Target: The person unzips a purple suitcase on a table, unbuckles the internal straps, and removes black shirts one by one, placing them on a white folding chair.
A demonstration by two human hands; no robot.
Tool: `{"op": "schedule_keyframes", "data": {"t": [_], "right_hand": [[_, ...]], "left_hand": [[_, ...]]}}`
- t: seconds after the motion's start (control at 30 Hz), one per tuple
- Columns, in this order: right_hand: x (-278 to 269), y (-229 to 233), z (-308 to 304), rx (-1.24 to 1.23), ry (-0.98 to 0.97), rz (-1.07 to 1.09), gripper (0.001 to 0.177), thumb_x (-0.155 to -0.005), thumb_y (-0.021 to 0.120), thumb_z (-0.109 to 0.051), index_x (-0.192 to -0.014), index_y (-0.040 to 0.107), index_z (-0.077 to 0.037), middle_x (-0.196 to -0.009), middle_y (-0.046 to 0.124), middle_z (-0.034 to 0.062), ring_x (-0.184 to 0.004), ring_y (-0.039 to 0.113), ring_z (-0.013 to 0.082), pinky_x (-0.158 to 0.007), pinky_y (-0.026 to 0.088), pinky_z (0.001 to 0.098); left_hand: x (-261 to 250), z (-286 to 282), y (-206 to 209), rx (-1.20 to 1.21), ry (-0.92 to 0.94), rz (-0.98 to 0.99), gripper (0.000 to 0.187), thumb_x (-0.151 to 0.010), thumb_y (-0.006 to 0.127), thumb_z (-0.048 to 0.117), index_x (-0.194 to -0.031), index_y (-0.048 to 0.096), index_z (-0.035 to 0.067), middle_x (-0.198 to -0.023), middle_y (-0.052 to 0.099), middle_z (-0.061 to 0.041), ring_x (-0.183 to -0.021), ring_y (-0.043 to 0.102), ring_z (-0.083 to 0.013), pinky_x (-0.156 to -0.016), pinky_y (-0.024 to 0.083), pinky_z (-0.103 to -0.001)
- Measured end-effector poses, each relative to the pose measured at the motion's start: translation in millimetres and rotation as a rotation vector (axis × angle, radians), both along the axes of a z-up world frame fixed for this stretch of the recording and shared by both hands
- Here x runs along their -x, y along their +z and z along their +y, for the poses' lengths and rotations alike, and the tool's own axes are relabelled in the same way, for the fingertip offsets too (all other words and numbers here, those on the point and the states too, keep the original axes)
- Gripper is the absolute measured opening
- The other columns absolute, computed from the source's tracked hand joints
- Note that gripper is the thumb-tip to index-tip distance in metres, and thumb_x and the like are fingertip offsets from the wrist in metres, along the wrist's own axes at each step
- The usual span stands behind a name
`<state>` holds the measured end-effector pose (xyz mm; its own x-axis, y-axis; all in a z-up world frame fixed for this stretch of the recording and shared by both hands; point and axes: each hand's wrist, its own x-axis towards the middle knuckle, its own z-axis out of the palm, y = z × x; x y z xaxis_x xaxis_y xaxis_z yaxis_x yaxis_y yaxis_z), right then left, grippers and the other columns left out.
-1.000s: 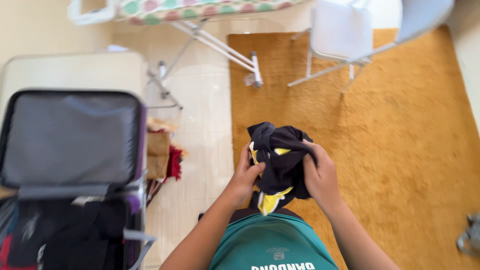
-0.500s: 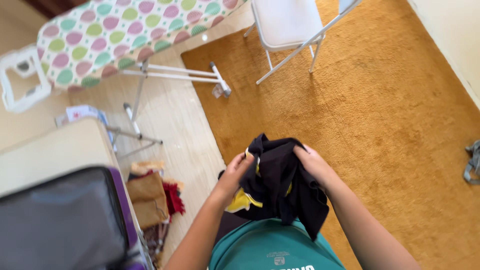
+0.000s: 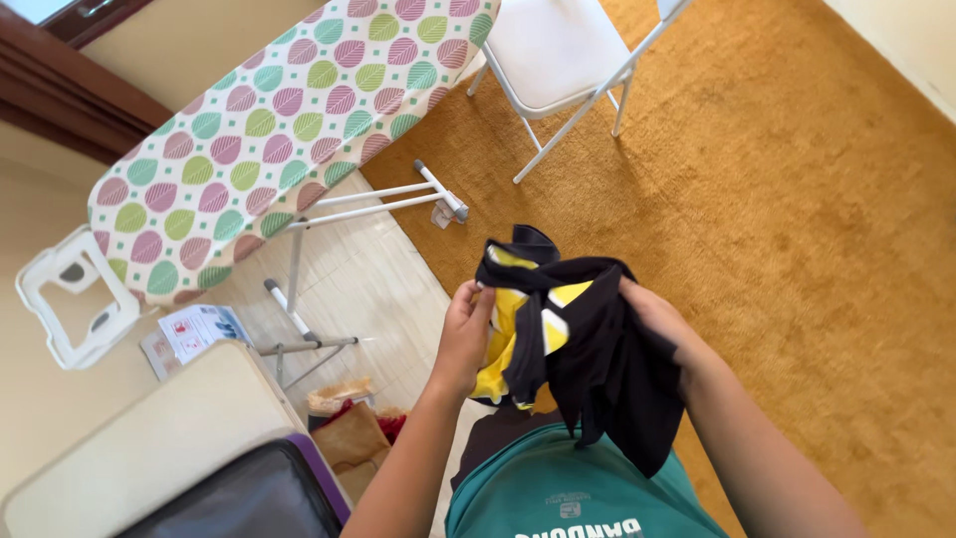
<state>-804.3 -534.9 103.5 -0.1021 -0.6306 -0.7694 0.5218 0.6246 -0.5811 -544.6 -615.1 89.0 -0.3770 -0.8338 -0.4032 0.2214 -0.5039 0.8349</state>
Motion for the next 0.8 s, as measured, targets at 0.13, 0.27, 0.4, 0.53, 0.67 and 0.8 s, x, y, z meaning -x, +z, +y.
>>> {"op": "schedule_keyframes", "data": {"t": [0.13,0.27,0.4,0.53,0.67,0.8], "right_hand": [[-3,2,-8,-0.124,-0.244,-0.144,0.048,-0.102,0.054,-0.043,-0.126,0.067,-0.004,-0.115,0.073,0.0111,-0.096,0.07,0.0234,-0.084,0.056,0.038],[1,-41,-17,-0.009,-0.287,-0.218,0.047,-0.102,0.053,-0.043,-0.124,0.066,-0.004,-0.114,0.074,0.0105,-0.097,0.071,0.0232,-0.086,0.057,0.0375],[14,-64,-32,0.076,-0.394,-0.311,0.044,-0.102,0.054,-0.041,-0.124,0.067,-0.005,-0.116,0.074,0.0081,-0.103,0.071,0.0201,-0.091,0.056,0.0356],[38,-49,-66,0.197,-0.432,-0.389,0.045,-0.105,0.055,-0.044,-0.122,0.066,-0.004,-0.116,0.073,0.009,-0.105,0.07,0.0199,-0.095,0.056,0.0343],[69,-6,-105,0.121,-0.361,-0.376,0.049,-0.103,0.054,-0.046,-0.122,0.069,-0.004,-0.116,0.074,0.0086,-0.102,0.071,0.0195,-0.094,0.055,0.0335],[110,25,-149,0.144,-0.31,-0.496,0.049,-0.103,0.053,-0.042,-0.125,0.067,-0.001,-0.12,0.072,0.0138,-0.107,0.07,0.0241,-0.098,0.054,0.0376]], "left_hand": [[1,-28,35,-0.266,-0.167,0.05,0.047,-0.098,0.065,0.034,-0.131,0.057,0.002,-0.111,0.067,-0.008,-0.099,0.067,-0.0155,-0.082,0.057,-0.029],[10,-51,39,-0.141,-0.394,-0.269,0.077,-0.093,0.073,0.041,-0.153,0.038,0.007,-0.139,0.06,-0.01,-0.123,0.063,-0.0152,-0.1,0.052,-0.029],[21,-84,33,-0.052,-0.565,-0.347,0.089,-0.083,0.076,0.033,-0.156,0.031,0.01,-0.141,0.059,-0.013,-0.121,0.063,-0.0197,-0.099,0.053,-0.034],[45,-119,19,0.09,-0.616,-0.303,0.063,-0.09,0.071,0.023,-0.147,0.051,0.003,-0.134,0.067,-0.012,-0.117,0.064,-0.0185,-0.1,0.051,-0.032],[70,-159,14,-0.085,-0.457,0.21,0.051,-0.099,0.063,0.019,-0.146,0.053,0.001,-0.136,0.065,-0.009,-0.121,0.063,-0.0169,-0.105,0.051,-0.031],[116,-199,12,0.127,-0.47,0.254,0.049,-0.101,0.062,0.014,-0.148,0.049,0.005,-0.136,0.063,-0.007,-0.122,0.06,-0.0159,-0.106,0.05,-0.032]]}}
